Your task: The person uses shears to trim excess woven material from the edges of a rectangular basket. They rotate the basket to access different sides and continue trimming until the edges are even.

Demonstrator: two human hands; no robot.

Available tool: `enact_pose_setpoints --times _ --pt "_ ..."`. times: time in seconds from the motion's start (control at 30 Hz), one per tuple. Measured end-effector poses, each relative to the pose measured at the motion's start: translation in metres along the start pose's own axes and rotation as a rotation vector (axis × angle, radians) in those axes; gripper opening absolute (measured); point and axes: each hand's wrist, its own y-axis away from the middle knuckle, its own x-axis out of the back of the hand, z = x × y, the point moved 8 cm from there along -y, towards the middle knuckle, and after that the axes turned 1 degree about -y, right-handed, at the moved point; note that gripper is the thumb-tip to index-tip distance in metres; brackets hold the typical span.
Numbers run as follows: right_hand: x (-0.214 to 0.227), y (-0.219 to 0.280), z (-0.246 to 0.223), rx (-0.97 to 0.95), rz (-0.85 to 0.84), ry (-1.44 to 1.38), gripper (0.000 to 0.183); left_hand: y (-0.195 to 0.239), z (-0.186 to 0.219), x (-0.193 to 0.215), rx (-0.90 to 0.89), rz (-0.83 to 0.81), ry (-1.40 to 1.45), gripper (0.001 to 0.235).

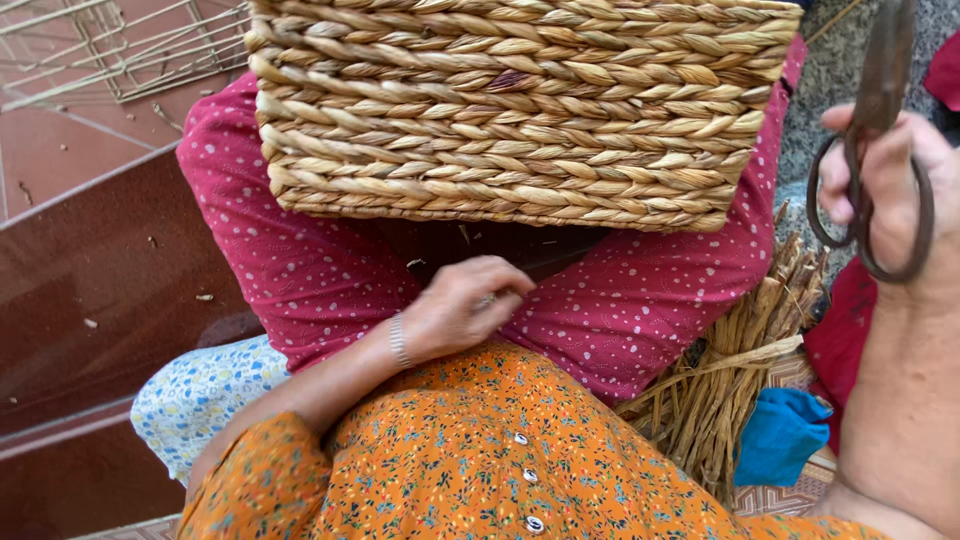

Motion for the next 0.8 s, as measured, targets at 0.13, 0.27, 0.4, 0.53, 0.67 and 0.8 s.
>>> enact_pose_setpoints --times 0.13,0.27,0.4,0.53,0.67,0.8 --pt "0.014 -0.012 0.023 -0.078 0.159 0.005 0.050 0.015 0.039 0.099 -0.138 0.414 -0.388 0.016" --pt "-0.005 -0.027 0.037 -0.090 0.186 0.079 0.053 0.019 0.039 0.174 -0.148 0.685 -0.828 0.044" --pt "-0.028 -0.036 0.033 0.086 0.127 0.090 0.053 0.009 -0.018 0.225 -0.052 0.709 -0.274 0.056" --pt "-0.029 -0.039 0.043 0.005 0.200 0.093 0.049 0.002 -0.087 0.232 0.294 0.571 0.164 0.045" --pt "-0.031 -0.038 0.033 0.066 0.212 0.009 0.051 -0.002 -0.101 0.228 0.336 0.553 0.165 0.042" --pt "-0.036 -0.036 0.020 0.089 0.276 0.104 0.054 -0.003 -0.082 0.228 0.210 0.569 0.232 0.042"
